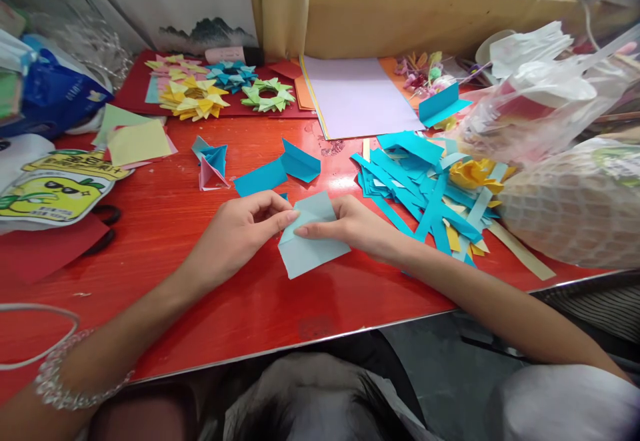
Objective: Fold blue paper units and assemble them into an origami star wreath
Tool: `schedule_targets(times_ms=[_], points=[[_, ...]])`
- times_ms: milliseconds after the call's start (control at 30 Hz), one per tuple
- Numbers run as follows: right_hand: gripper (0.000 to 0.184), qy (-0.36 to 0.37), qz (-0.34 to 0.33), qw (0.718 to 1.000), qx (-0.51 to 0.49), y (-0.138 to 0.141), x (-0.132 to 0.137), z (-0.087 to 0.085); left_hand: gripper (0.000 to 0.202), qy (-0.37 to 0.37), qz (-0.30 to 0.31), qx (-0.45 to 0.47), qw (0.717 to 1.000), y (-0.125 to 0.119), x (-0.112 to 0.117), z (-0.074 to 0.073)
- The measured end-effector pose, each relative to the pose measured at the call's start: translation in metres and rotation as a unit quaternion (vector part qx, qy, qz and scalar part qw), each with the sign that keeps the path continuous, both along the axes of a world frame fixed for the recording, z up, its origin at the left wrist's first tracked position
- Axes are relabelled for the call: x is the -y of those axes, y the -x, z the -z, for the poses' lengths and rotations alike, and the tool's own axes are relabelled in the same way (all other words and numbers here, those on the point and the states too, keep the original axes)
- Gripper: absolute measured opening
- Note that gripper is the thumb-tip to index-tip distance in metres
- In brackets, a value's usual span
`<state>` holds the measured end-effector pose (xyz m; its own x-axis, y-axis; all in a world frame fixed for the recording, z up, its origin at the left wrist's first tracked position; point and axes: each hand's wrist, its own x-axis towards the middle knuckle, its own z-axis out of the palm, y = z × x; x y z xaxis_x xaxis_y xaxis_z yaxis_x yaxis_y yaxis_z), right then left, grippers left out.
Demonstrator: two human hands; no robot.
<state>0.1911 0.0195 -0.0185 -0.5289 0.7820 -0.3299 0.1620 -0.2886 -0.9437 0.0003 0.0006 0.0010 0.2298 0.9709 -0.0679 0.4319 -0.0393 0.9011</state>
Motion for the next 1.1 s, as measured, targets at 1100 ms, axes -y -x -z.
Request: schedule_targets(times_ms=[1100], points=[[0.037,-0.146,0.070,0.987,-0.010,-0.003,-0.001,-0.003,0.012,-0.046,0.025,0.000,0.999,0.002,0.000,-0.003]])
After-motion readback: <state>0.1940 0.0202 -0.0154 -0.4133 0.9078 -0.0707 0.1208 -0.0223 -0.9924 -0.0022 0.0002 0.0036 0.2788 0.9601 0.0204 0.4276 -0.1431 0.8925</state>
